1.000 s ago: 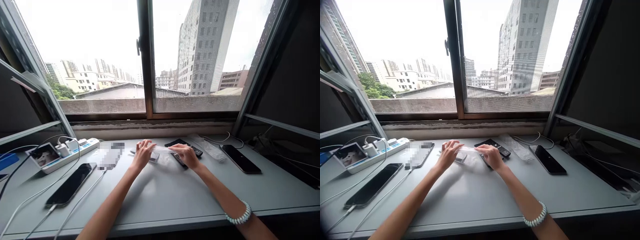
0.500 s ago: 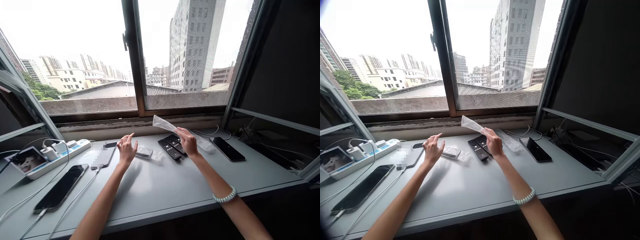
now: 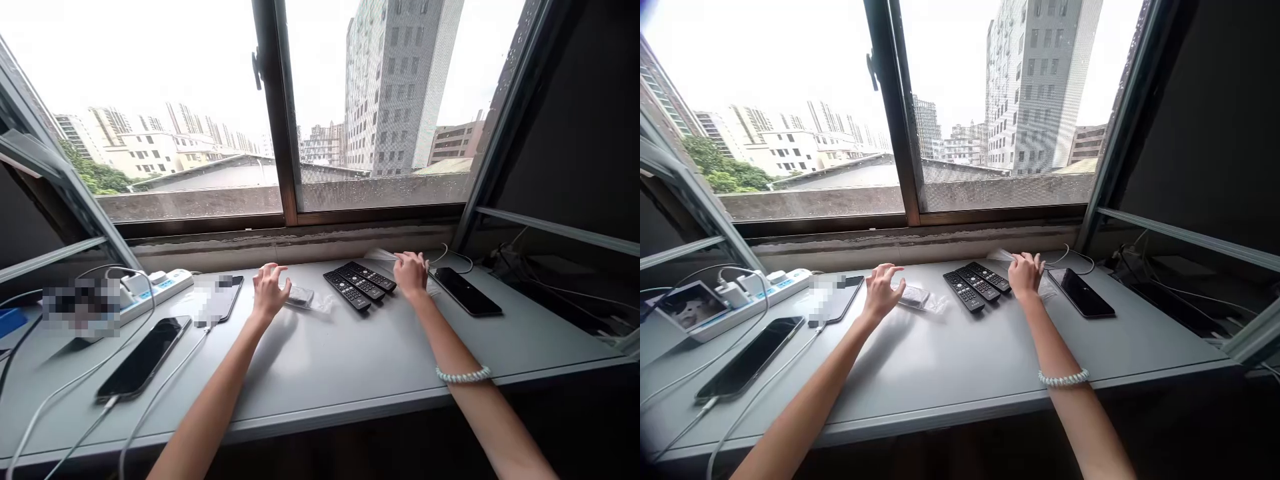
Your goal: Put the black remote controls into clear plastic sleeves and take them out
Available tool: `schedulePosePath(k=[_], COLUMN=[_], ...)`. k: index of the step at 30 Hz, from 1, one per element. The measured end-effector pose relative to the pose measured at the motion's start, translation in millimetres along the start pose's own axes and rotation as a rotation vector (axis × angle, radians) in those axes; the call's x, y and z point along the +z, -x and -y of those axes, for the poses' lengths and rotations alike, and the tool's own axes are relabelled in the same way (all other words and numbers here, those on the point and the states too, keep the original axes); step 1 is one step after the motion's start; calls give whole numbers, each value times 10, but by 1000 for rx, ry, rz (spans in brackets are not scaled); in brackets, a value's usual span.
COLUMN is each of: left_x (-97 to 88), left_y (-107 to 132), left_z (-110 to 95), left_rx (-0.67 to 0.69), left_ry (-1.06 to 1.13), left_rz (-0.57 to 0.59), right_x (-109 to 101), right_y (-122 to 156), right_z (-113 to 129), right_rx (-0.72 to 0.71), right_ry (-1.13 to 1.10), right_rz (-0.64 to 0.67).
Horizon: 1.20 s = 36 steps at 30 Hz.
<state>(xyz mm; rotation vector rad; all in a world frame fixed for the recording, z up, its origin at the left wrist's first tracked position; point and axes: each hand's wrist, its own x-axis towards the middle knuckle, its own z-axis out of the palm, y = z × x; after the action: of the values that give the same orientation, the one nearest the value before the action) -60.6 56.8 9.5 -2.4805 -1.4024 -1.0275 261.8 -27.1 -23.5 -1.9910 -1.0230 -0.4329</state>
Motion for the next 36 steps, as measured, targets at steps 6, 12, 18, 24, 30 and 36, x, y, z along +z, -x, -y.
schedulePosePath(k=[6,12,18,24,30,36], left_x=[16,43,37,56,67,86], left_y=[55,107,108,130,144,151], left_z=[-8,11,16,-26,-36,-40], left_rx=[157,157,201,194,209,232], left_ry=[127,158,144,132,103,72], left_rz=[372,557,585,585,571,543], right_x=[69,-11,-99,-212,-106,-87], right_y=[29,54,31,-27,-25,-33], right_z=[-93,-17,3,-17,-135,-174], right_rx=[-11,-157,-68,-5,-23,-17], right_ry=[143,99,19,42,127,71], right_rz=[117,167,73,-195,81,9])
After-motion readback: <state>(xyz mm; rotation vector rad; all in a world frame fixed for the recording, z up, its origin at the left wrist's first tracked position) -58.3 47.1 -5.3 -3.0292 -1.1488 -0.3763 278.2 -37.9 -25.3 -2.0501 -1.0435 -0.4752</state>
